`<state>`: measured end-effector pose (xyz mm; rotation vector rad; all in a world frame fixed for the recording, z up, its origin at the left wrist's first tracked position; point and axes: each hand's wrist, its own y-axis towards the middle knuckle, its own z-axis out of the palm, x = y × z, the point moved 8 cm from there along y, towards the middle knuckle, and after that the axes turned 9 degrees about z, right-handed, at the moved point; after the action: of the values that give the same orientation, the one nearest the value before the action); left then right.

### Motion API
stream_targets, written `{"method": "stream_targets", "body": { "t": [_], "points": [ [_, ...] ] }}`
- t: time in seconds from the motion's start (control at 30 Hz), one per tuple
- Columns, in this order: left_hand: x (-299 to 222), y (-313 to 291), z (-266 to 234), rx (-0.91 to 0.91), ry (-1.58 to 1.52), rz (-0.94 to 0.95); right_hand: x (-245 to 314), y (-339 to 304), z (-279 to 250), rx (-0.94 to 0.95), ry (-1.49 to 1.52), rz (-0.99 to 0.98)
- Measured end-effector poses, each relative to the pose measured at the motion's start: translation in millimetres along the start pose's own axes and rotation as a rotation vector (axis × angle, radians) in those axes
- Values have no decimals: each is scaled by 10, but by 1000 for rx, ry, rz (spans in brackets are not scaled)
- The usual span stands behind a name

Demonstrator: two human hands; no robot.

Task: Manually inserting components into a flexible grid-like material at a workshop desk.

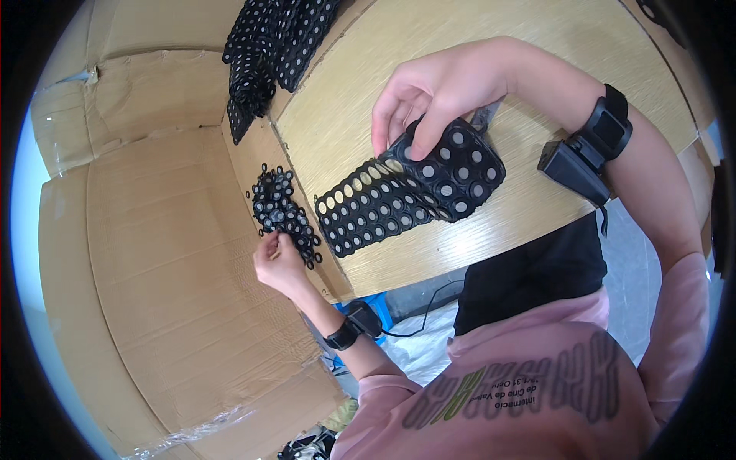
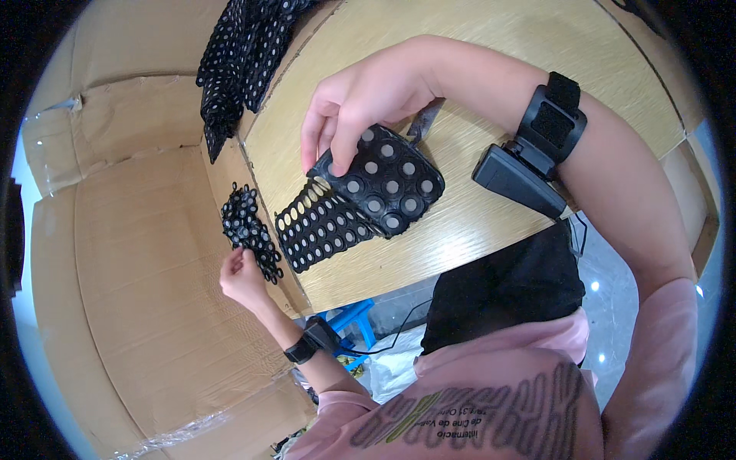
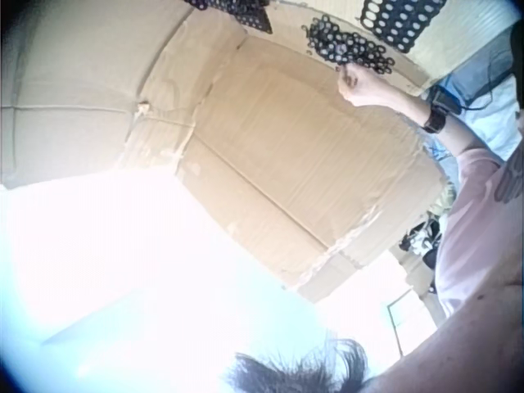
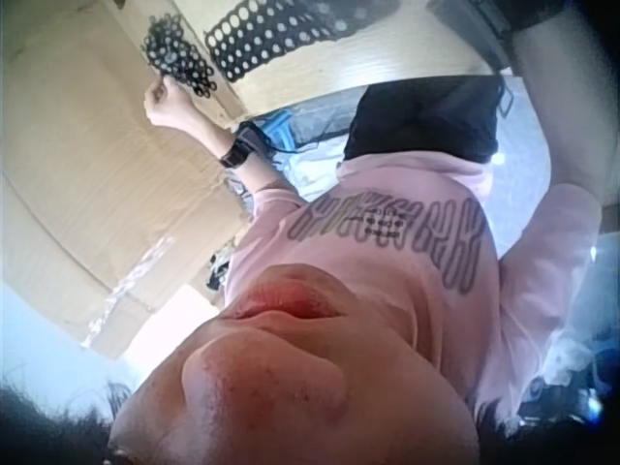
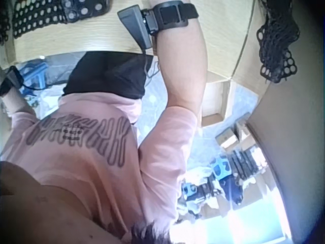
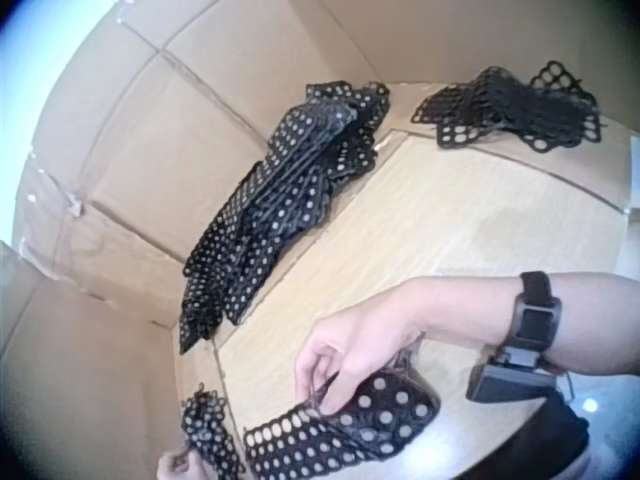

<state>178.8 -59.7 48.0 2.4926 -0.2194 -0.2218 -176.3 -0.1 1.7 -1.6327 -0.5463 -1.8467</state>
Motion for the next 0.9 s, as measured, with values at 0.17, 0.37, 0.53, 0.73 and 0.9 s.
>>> {"method": "stream_targets", "body": {
  "t": [0.17, 0.37, 0.53, 0.73, 0.9],
  "points": [
    [-229, -108, -47, -19, -57, 78, 26, 4, -18, -3, 8, -61],
    [-1219, -261, -90, 314, -820, 40, -65, 44, -20, -55, 53, 56],
    [-2063, -442, -13, 571, -1054, 50, -14, 47, 77, -47, -2, 12],
    [-2136, -423, 59, 578, -1030, 4, -21, 59, 80, -30, -7, 2],
    [-2066, -435, 88, 556, -1102, -16, -95, 105, 58, -85, 27, 68]
  ]
}}
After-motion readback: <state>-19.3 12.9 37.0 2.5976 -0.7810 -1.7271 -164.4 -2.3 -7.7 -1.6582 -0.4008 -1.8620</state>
